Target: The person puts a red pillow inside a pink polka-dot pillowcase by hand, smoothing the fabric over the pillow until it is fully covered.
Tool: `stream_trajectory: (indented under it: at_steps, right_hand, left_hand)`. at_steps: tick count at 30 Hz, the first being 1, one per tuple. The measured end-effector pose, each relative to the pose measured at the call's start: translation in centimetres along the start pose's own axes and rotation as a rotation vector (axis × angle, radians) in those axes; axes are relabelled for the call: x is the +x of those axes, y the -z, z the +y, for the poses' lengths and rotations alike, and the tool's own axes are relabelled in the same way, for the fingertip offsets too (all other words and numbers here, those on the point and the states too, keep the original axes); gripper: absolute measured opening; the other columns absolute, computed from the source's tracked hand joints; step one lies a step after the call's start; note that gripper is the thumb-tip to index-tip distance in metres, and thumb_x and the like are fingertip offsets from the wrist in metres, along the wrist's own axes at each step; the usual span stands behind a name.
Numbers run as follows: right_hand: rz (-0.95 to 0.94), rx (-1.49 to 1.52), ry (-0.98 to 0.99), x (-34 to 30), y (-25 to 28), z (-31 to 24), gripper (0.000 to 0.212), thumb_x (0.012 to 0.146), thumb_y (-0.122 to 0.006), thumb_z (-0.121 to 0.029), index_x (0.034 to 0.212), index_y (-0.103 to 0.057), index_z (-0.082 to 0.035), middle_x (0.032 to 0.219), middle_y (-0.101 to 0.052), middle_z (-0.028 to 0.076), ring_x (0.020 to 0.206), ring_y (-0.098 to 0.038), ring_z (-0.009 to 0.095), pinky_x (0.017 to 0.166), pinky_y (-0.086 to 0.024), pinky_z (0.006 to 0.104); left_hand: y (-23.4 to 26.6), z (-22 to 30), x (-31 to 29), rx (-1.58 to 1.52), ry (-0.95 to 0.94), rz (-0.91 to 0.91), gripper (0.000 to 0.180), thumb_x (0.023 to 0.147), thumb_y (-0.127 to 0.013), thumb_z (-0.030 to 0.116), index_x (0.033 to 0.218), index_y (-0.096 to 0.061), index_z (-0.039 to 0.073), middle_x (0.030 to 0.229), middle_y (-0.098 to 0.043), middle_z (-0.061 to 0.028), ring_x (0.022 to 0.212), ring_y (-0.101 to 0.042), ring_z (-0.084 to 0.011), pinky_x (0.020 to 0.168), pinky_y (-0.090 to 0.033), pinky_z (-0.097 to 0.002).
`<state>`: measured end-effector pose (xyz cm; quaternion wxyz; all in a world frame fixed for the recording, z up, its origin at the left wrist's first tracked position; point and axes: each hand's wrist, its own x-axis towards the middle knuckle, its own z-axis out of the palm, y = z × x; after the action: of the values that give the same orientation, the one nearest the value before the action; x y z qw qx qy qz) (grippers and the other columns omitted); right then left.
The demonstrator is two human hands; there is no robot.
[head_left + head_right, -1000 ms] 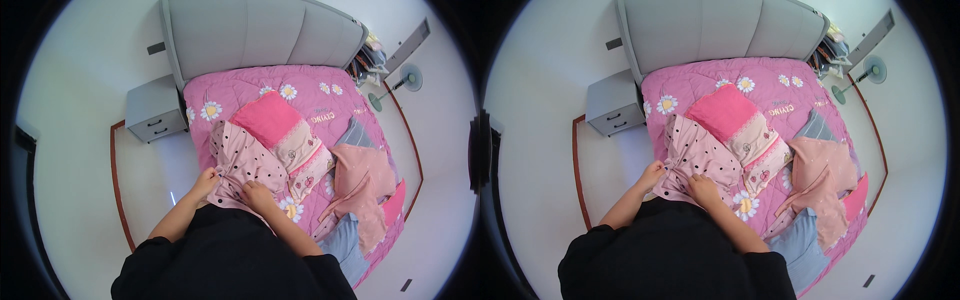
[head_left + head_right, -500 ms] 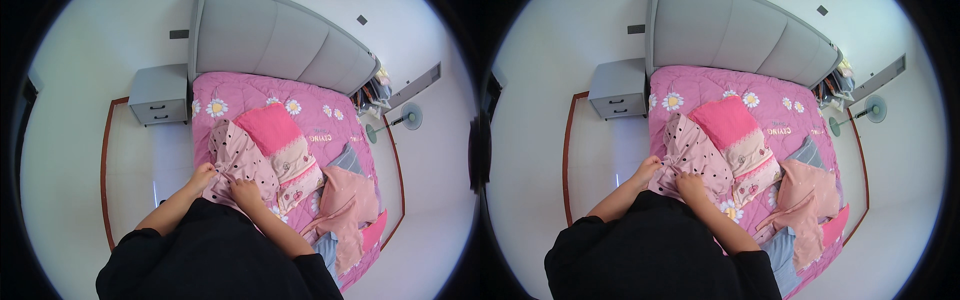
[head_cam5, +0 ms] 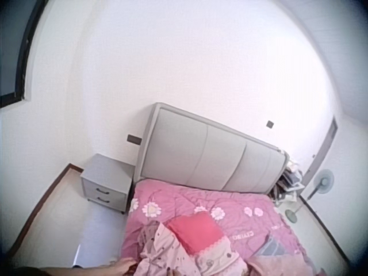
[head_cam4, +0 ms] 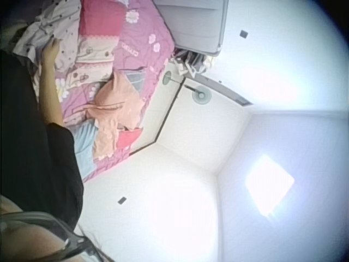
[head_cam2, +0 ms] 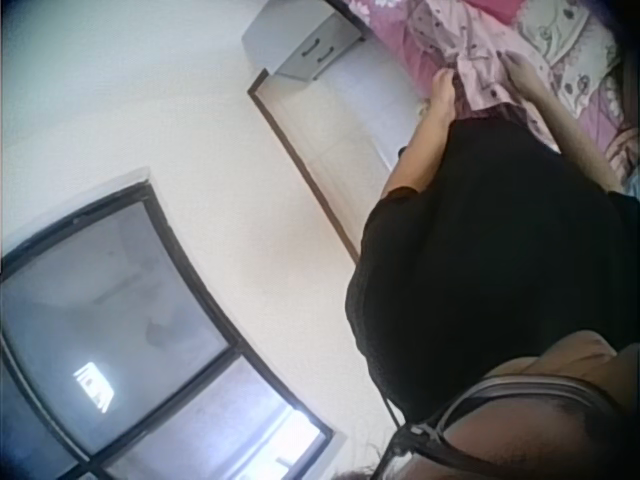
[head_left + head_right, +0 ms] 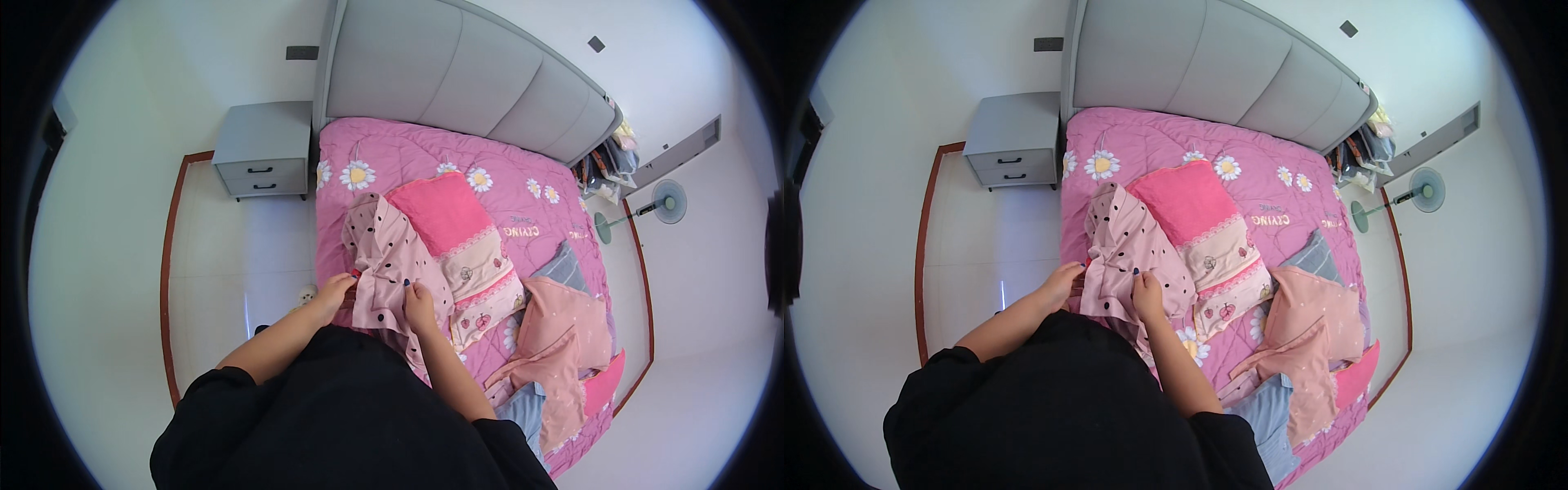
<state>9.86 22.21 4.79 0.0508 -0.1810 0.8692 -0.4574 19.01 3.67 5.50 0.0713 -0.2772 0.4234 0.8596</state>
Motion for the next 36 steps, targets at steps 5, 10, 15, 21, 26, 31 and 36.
stream_trajectory:
  at_steps: [5,10,15,21,26,31,36]
  right_hand:
    - [-0.194,0.564,-0.529,1.0,-0.6,-2.8,0.024,0.09,-0.045,-0.018,0.069,-0.05,-0.007,0.05,-0.041,-0.002,0.037,-0.035,0.008,0.033,-0.026,0.0222]
    - [-0.195,0.643,-0.573,1.8,-2.0,-3.2,0.022,0.09,-0.046,-0.017,0.071,-0.05,-0.006,0.05,-0.041,-0.001,0.037,-0.035,0.009,0.034,-0.026,0.0232]
    - [-0.105,0.697,-0.575,2.9,-2.9,-1.7,0.022,0.09,-0.047,-0.016,0.07,-0.05,-0.007,0.05,-0.041,-0.002,0.038,-0.034,0.008,0.036,-0.025,0.0235]
    - [-0.032,0.612,-0.561,4.1,-1.8,-2.0,0.027,0.09,-0.047,-0.016,0.064,-0.046,-0.008,0.049,-0.039,-0.002,0.038,-0.034,0.008,0.036,-0.025,0.024]
    - [-0.031,0.26,-0.251,4.4,0.8,0.2,0.019,0.087,-0.052,-0.019,0.08,-0.057,-0.002,0.06,-0.052,0.003,0.051,-0.047,0.011,0.048,-0.039,0.0252]
    - [-0.093,-0.107,-0.13,3.0,4.7,2.3,0.024,0.082,-0.06,-0.019,0.093,-0.055,0.001,0.084,-0.059,0.01,0.08,-0.058,0.016,0.07,-0.046,0.0272]
    - [-0.202,0.024,-0.222,1.9,4.1,2.9,0.024,0.081,-0.059,-0.019,0.096,-0.053,-0.002,0.087,-0.062,0.016,0.08,-0.063,0.025,0.07,-0.048,0.0327]
  left_hand:
    - [1.8,-2.6,1.7,0.39,0.049,0.176,0.031,0.087,-0.046,0.034,0.107,-0.049,0.01,0.091,-0.057,-0.003,0.082,-0.056,-0.0177,0.07,-0.045,-0.0304]
    - [3.2,-3.5,3.7,-0.21,0.511,-0.374,0.05,0.078,-0.048,0.059,0.105,-0.054,0.017,0.089,-0.057,0.001,0.072,-0.05,-0.0163,0.063,-0.041,-0.0409]
    - [-0.8,-1.8,5.6,-0.366,0.212,-0.243,0.033,0.088,-0.046,0.039,0.104,-0.057,0.012,0.085,-0.059,-0.0012,0.073,-0.059,-0.0166,0.063,-0.047,-0.0266]
    - [-0.2,-4.9,11.2,-0.164,0.067,-0.123,0.011,0.085,-0.047,0.017,0.085,-0.055,0.01,0.072,-0.052,-0.0005,0.061,-0.052,-0.0131,0.052,-0.041,-0.0261]
    - [1.3,-7.0,13.5,-0.233,0.18,-0.103,0.007,0.081,-0.05,0.01,0.075,-0.053,0.011,0.062,-0.047,0.0,0.053,-0.048,-0.0155,0.047,-0.038,-0.0278]
    - [1.1,-6.7,13.1,-0.227,-0.02,-0.25,0.014,0.085,-0.05,0.011,0.095,-0.057,0.006,0.078,-0.057,-0.0019,0.068,-0.058,-0.0141,0.06,-0.047,-0.0267]
    - [3.1,-6.8,13.4,0.062,-0.255,-0.388,0.021,0.088,-0.047,0.02,0.097,-0.056,0.004,0.084,-0.058,-0.0064,0.073,-0.059,-0.0193,0.063,-0.05,-0.0326]
